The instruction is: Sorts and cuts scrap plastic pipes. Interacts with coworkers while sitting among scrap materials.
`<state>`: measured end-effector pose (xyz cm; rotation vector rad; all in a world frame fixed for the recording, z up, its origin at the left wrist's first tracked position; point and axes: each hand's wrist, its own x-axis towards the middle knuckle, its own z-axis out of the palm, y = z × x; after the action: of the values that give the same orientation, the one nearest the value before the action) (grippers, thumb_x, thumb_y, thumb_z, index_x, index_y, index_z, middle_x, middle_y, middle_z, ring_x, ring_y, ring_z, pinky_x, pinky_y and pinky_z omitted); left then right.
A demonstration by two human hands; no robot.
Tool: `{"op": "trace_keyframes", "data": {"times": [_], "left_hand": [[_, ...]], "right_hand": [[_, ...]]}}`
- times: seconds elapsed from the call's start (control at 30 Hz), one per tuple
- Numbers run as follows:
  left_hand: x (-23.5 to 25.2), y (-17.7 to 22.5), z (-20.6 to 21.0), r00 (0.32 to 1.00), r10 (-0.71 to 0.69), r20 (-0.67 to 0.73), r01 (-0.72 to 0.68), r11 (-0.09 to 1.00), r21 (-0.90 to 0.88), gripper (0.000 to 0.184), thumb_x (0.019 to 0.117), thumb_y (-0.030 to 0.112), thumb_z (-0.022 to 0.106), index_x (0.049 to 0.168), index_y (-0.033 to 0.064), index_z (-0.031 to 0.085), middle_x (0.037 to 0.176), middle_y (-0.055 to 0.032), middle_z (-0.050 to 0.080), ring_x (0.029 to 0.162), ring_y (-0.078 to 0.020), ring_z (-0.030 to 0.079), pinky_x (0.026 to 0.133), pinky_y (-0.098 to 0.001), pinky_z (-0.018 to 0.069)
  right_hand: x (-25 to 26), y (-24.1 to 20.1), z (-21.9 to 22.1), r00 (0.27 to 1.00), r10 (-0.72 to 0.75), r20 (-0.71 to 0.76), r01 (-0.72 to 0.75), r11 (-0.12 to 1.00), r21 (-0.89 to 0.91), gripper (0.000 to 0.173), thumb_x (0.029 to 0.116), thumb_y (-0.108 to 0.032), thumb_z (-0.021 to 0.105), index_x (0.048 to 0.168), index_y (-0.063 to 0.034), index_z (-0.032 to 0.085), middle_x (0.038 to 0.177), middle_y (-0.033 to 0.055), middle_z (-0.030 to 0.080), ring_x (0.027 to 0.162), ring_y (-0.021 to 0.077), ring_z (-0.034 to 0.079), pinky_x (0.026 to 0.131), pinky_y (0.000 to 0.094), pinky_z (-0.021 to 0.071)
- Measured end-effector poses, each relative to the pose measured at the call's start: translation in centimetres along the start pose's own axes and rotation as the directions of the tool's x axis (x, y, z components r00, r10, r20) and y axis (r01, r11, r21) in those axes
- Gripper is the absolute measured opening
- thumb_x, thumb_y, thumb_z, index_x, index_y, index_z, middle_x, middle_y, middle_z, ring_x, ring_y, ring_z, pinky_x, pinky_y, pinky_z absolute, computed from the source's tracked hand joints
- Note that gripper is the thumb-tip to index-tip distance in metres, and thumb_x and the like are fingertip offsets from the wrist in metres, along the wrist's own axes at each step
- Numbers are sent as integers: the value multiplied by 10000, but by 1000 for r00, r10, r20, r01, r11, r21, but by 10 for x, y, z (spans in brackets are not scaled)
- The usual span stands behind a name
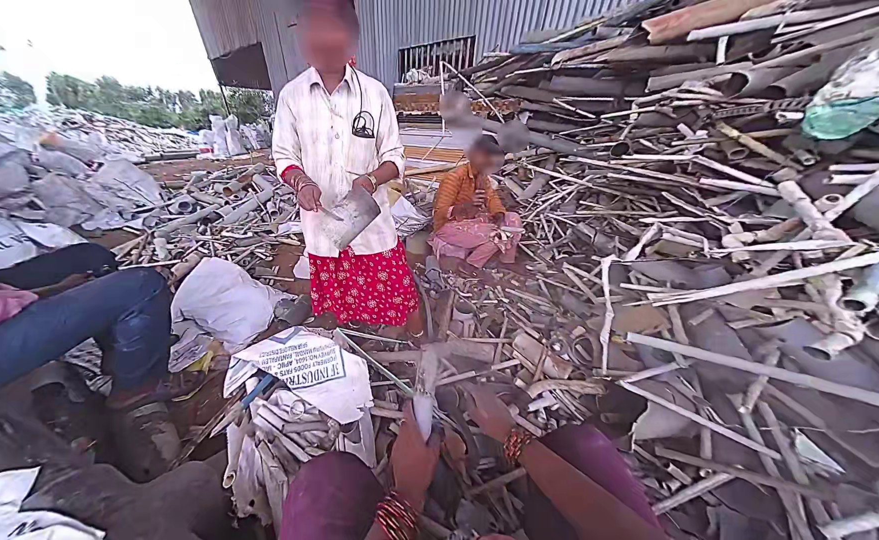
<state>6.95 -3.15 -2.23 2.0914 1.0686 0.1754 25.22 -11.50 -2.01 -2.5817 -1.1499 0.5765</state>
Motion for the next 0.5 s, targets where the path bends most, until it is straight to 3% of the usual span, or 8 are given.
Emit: {"op": "trace_keyframes", "data": {"times": [0.1,0.2,0.27,0.5], "left_hand": [[-2,11,-8,963,91,-253,-87,996,27,804,969,233,646,1588,-46,217,1287,-298,622,1135,-427,661,980,-518,528],[3,2,-6,984,-106,-141,110,994,23,833,1024,307,602,1621,22,94,1358,-277,581,1160,-386,662,995,-499,532],[1,-12,4,978,-205,-49,205,979,1,869,1010,309,624,1621,33,71,1387,-280,564,1189,-397,647,1005,-522,525],[5,-4,8,980,-196,-32,198,978,68,837,1025,329,590,1619,18,88,1411,-270,550,1223,-387,629,1023,-506,514]], "right_hand": [[7,1,1,1000,-7,11,7,1000,7,457,1121,-249,349,1540,-119,477,1399,228,618,1320,396,583,1105,578,435],[4,1,6,998,-8,65,9,1000,-9,450,1119,-239,342,1515,-92,496,1403,246,606,1323,412,575,1102,594,430],[-1,-2,7,995,3,96,-3,1000,-5,450,1121,-239,338,1527,-114,486,1426,227,597,1339,396,567,1111,589,424],[1,2,4,997,-60,51,59,998,37,443,1118,-232,355,1520,-117,501,1410,212,616,1329,373,582,1123,559,426]]}}
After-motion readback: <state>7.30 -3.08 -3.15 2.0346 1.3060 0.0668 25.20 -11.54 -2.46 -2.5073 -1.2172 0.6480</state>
